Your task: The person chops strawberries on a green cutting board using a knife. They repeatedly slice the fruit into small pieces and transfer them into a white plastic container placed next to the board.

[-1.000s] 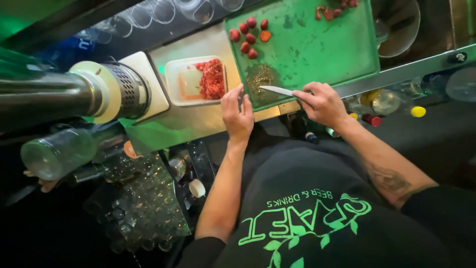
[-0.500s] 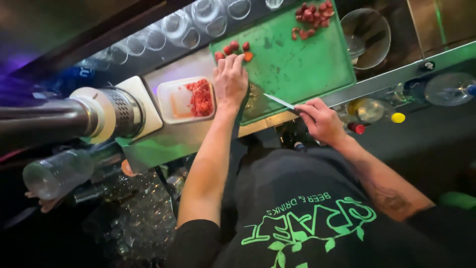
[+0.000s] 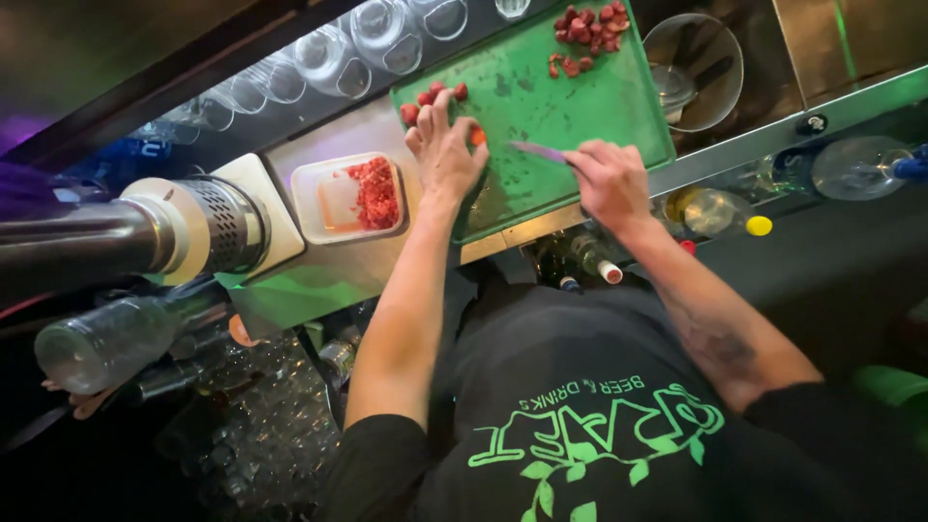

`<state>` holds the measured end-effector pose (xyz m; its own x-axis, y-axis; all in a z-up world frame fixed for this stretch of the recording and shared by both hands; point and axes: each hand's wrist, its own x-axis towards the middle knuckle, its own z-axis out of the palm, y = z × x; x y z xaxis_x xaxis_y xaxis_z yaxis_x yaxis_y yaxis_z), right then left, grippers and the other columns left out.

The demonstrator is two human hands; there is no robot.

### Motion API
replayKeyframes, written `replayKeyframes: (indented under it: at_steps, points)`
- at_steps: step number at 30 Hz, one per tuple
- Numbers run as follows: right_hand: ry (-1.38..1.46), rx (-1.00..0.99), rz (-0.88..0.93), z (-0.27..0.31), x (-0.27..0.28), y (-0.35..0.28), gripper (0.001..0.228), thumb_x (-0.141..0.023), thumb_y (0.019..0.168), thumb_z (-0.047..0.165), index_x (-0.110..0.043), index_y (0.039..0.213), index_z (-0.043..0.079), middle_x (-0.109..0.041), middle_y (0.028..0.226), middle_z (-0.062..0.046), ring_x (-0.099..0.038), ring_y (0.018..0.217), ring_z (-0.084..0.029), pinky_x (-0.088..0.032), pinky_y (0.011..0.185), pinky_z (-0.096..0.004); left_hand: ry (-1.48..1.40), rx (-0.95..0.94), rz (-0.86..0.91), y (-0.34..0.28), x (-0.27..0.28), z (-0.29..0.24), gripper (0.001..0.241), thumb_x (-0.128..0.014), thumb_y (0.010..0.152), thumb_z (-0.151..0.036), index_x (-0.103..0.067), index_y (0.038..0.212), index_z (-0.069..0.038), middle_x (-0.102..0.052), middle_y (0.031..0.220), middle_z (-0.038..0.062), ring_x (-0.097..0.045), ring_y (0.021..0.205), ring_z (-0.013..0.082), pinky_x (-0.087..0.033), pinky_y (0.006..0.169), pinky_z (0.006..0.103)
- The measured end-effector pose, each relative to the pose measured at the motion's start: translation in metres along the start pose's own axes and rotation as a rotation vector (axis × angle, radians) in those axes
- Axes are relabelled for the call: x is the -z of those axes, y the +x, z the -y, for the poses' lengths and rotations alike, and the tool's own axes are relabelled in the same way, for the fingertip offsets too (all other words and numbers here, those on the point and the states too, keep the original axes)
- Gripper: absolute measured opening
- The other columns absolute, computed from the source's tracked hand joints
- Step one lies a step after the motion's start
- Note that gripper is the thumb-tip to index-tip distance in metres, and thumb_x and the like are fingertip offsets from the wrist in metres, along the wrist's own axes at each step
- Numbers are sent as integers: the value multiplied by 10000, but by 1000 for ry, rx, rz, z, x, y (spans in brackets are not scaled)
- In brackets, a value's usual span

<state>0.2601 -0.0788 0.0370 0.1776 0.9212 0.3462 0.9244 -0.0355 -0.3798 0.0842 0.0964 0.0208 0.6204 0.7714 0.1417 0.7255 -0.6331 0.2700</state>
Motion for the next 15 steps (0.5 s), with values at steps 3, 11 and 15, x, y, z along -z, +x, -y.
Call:
replayKeyframes:
  at_steps: [3, 11, 15]
  points:
    - [-56, 90, -35, -8, -16, 8, 144, -633, 841, 176, -645, 981, 208, -558, 918, 58, -586, 816, -150, -396, 688, -295, 98, -123, -81, -25, -7, 4, 241, -709, 598, -346, -642, 781, -204, -339, 1333, -27, -322, 1166, 230, -298, 860, 406]
    - [68, 12, 178, 17, -9, -33, 248, -520, 898, 267, -611, 1127, 236, -569, 884, -5, -610, 598, -291, -497, 533, -402, -74, -127, -201, -105, 13, 16, 422, -687, 648, -251, -624, 1065, -230, -494, 1236, -18, -474, 1065, 181, -375, 856, 328]
    - [-82, 97, 196, 33, 9, -28, 226, -518, 910, 296, -611, 1113, 263, -546, 800, 35, -619, 573, -233, -513, 520, -338, -141, -180, -323, -112, -5, 14, 258, -652, 796, -203, -648, 1054, -193, -615, 1094, -38, -589, 952, 139, -446, 808, 267]
